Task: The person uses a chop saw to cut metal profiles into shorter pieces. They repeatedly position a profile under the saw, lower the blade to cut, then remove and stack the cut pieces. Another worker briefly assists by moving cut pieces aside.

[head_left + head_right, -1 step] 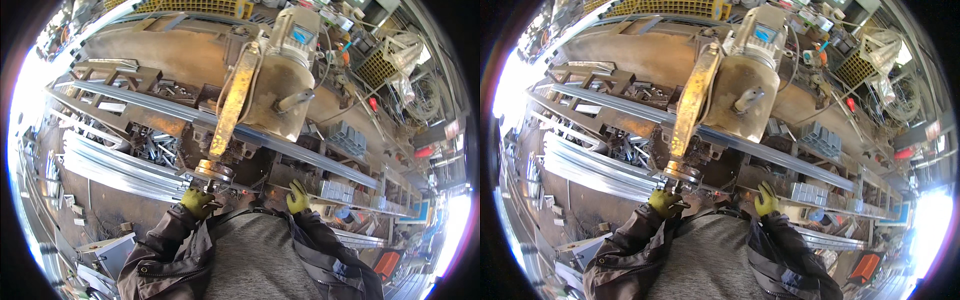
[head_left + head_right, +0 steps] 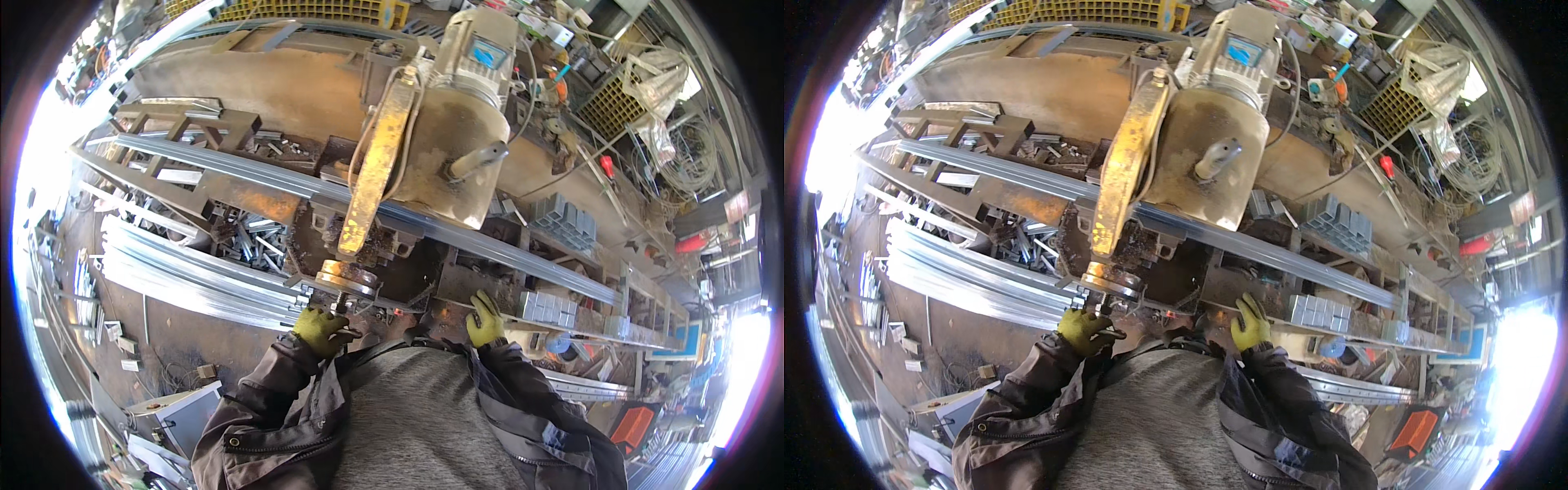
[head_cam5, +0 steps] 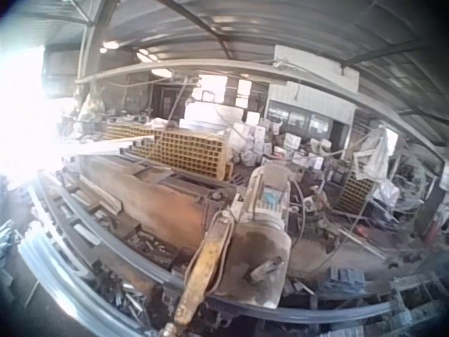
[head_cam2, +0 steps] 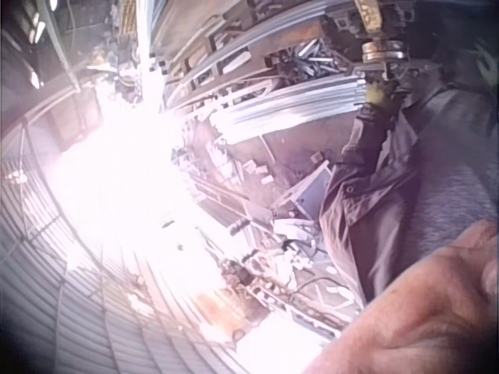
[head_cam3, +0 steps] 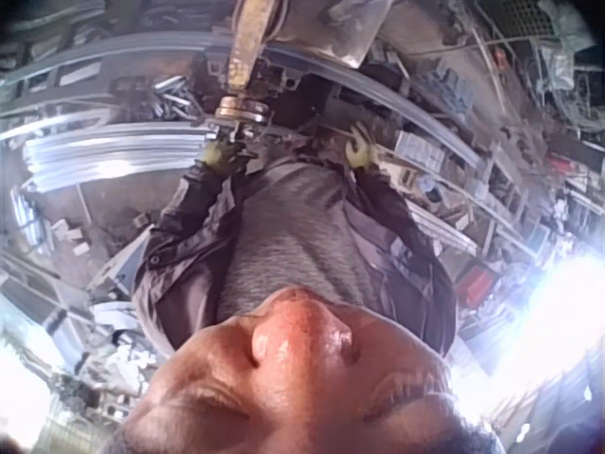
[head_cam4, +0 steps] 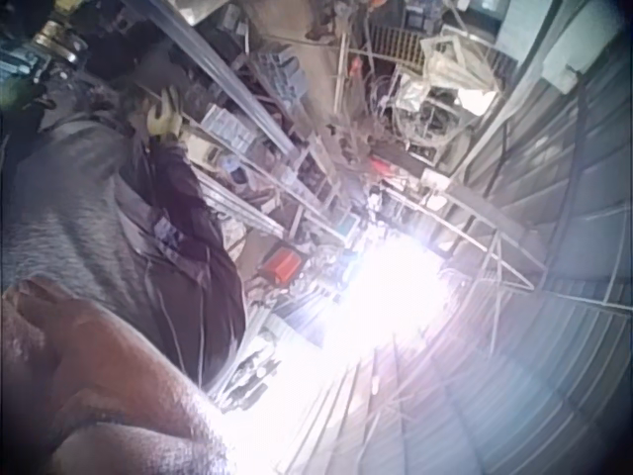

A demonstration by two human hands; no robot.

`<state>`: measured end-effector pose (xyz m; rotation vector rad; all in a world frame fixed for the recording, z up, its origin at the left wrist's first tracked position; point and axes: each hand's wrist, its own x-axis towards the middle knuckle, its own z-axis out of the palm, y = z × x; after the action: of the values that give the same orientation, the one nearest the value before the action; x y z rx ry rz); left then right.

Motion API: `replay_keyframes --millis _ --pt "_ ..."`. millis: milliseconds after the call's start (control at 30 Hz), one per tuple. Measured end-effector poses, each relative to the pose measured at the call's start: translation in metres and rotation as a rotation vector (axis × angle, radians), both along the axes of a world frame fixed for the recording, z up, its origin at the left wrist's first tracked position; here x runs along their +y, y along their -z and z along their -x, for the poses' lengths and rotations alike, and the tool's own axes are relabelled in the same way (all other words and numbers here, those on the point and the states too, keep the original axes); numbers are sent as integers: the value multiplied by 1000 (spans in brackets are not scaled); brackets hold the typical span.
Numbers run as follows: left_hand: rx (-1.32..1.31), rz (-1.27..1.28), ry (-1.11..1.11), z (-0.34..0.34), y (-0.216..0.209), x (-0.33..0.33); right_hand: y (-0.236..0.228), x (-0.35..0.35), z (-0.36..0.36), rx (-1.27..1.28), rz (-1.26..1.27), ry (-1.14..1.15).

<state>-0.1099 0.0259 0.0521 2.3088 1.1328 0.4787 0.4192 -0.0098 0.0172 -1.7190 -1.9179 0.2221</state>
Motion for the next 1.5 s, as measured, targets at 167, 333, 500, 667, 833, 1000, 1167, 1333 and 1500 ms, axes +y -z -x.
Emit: replay_keyframes --millis 167,333,500,667,833,1000,1167,1333,1500 --pt "37 -25 -33 -6 -14 -2 -9 -2 0 -11 55 1" --pt "27 -6 -94 -10 -19 -9 -15 -2 -4 17 132 -11" --pt "112 -33 -187 -17 -13 -21 -13 -4 -10 -10 61 -61" --pt "183 -70 -280 -28 -11 -35 -8 -6 -24 -55 48 -126" --pt "207 -140 -443 -45 -5 -54 -5 -12 -37 -57 124 -152" --pt "90 -100 -770 -67 19 -40 -7 -13 -52 -57 122 -252" --pt "324 -140 -996 -101 45 -13 -13 -14 -65 -89 183 -320" --pt "324 -282 -1080 -114 52 -16 -13 -11 -72 -83 144 -407" --pt "311 -298 -1076 -114 46 -20 -9 -8 -80 -124 161 -488"
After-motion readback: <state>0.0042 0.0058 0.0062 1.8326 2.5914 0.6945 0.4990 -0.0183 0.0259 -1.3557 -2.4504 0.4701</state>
